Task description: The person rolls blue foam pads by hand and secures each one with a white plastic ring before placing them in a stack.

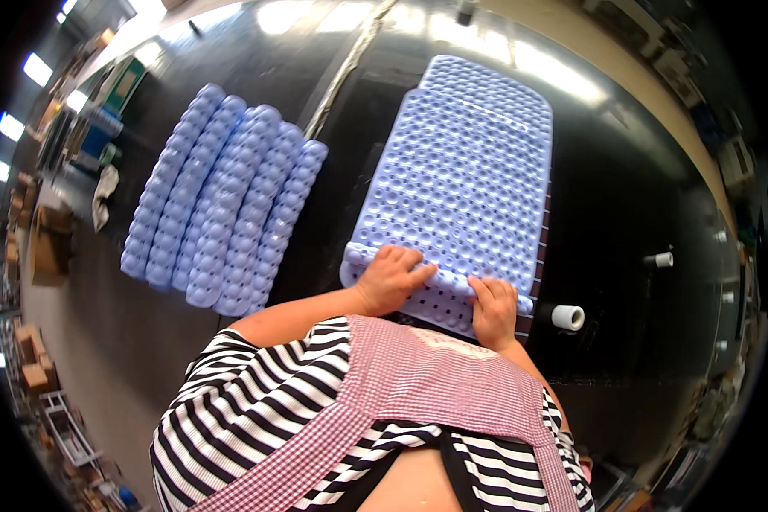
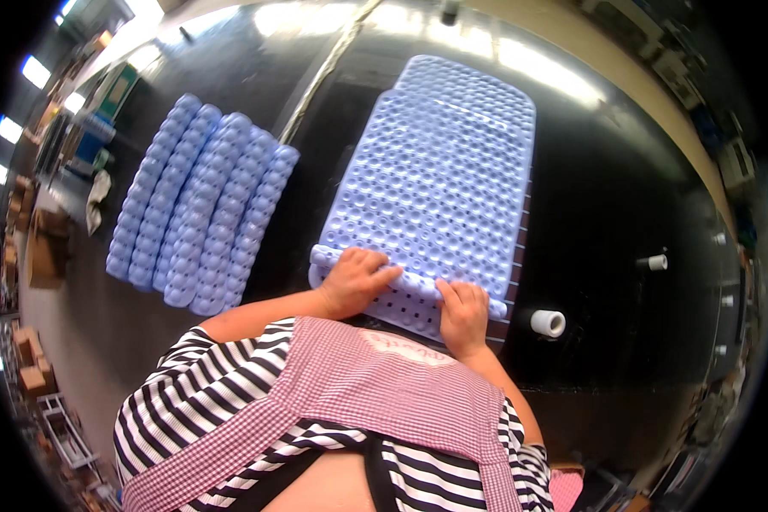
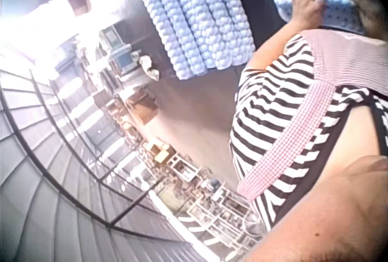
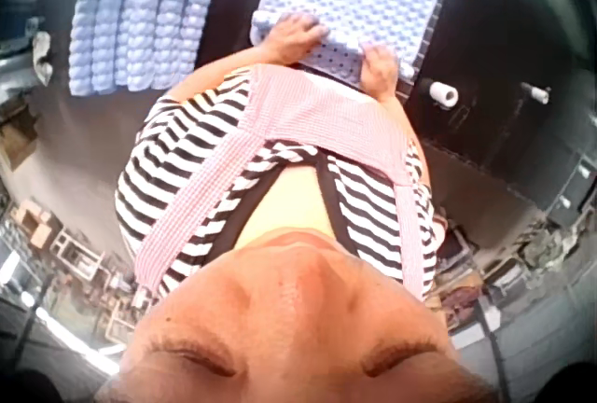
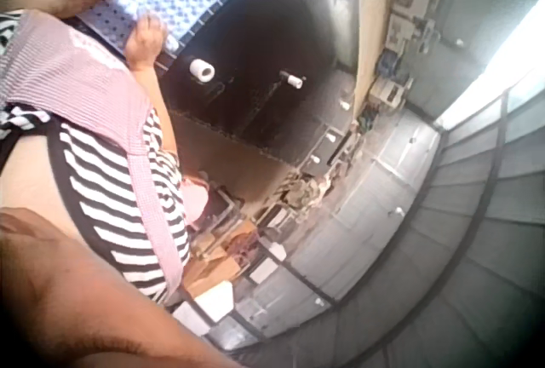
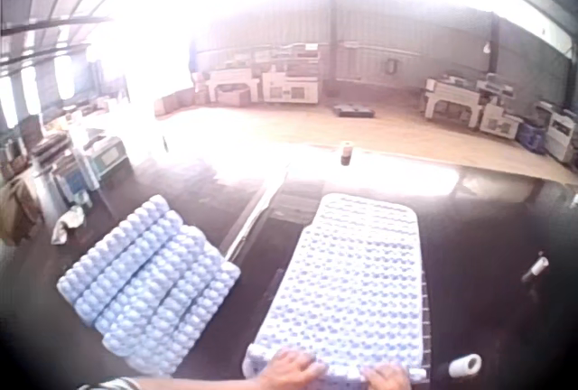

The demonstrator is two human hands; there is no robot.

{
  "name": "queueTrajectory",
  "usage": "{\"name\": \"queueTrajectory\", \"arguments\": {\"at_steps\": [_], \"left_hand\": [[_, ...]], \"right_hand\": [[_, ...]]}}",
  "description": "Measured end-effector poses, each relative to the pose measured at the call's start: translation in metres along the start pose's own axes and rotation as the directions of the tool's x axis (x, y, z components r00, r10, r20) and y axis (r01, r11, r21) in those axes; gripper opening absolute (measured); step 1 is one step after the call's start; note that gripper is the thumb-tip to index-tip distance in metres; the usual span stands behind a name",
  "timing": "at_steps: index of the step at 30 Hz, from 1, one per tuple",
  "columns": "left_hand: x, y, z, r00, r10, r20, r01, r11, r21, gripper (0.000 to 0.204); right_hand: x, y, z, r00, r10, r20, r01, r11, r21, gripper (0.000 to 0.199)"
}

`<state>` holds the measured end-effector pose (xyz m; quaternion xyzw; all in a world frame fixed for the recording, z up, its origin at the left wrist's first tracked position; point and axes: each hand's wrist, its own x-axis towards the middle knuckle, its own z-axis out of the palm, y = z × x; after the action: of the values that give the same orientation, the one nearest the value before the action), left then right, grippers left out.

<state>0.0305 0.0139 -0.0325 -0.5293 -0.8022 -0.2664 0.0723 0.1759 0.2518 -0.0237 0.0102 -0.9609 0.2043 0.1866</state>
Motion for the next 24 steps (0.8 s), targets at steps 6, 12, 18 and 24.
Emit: {"name": "queueTrajectory", "arguments": {"at_steps": [6,12,18,24], "left_hand": [[0.002,0.02,0.003,0.996,-0.086,0.025,0.08,0.98,0.184,0.065],[0.112,-0.026,0.003,0.863,-0.366,0.348,0.319,0.929,0.185,0.081],[0.177,-0.076,0.017,0.984,-0.169,0.055,0.15,0.955,0.257,0.053],[0.154,-0.03,0.019,0.933,-0.208,0.294,0.184,0.977,0.106,0.043]], "right_hand": [[0.018,0.004,-0.008,0.997,-0.012,0.07,0.019,0.994,-0.103,0.042],[0.072,0.032,-0.004,0.997,0.001,-0.079,-0.007,0.997,-0.073,0.047],[0.077,0.02,0.023,0.997,0.055,0.051,-0.04,0.966,-0.255,0.062],[0.141,0.071,0.039,0.962,0.232,0.142,-0.164,0.912,-0.375,0.063]]}}
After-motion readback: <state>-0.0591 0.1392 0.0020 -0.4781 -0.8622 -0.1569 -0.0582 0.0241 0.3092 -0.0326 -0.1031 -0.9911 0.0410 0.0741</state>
